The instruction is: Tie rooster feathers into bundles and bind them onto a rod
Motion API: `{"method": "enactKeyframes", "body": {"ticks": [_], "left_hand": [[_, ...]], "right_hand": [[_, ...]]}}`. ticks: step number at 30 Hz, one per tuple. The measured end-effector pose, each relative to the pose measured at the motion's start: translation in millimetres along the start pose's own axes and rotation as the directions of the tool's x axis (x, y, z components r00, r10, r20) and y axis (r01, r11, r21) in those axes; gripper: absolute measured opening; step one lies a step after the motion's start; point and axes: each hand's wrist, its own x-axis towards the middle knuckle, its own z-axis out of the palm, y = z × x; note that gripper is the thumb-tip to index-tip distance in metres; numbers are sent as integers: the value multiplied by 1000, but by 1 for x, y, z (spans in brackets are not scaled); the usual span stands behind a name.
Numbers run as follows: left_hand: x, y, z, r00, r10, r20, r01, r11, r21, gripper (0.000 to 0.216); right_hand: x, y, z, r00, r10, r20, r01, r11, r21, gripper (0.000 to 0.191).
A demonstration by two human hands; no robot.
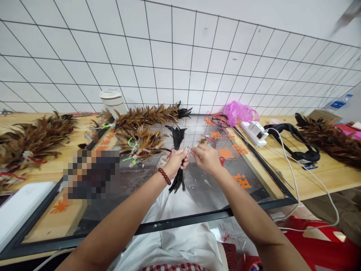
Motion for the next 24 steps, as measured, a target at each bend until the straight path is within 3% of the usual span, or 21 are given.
{"method": "enactKeyframes", "body": {"ticks": [5, 9, 13, 18, 20, 24], "left_hand": [[-5, 4, -12, 999, 31, 17, -30, 999, -41, 31], [-10, 6, -9, 996, 85, 4, -85, 995, -61, 34], [-10, -4, 2, 989, 106, 108, -115, 990, 78, 34], [-7, -17, 6, 981, 172, 83, -189, 941, 282, 36], [-7, -17, 5, 978, 182, 103, -202, 946, 255, 36], [-8, -6, -2, 983, 124, 137, -129, 991, 33, 35]], "right_hand": [[-6, 13, 4, 998, 56, 32, -61, 981, 183, 24], [-4, 14, 7, 997, 75, -7, -74, 989, 125, 25], [-1, 3, 11, 999, 49, -4, -49, 999, -2, 33], [1, -9, 11, 996, 26, 84, -24, 999, -25, 45], [2, -11, 10, 996, 48, 78, -49, 999, 10, 46], [2, -10, 10, 996, 86, -10, -85, 995, 61, 43]]}}
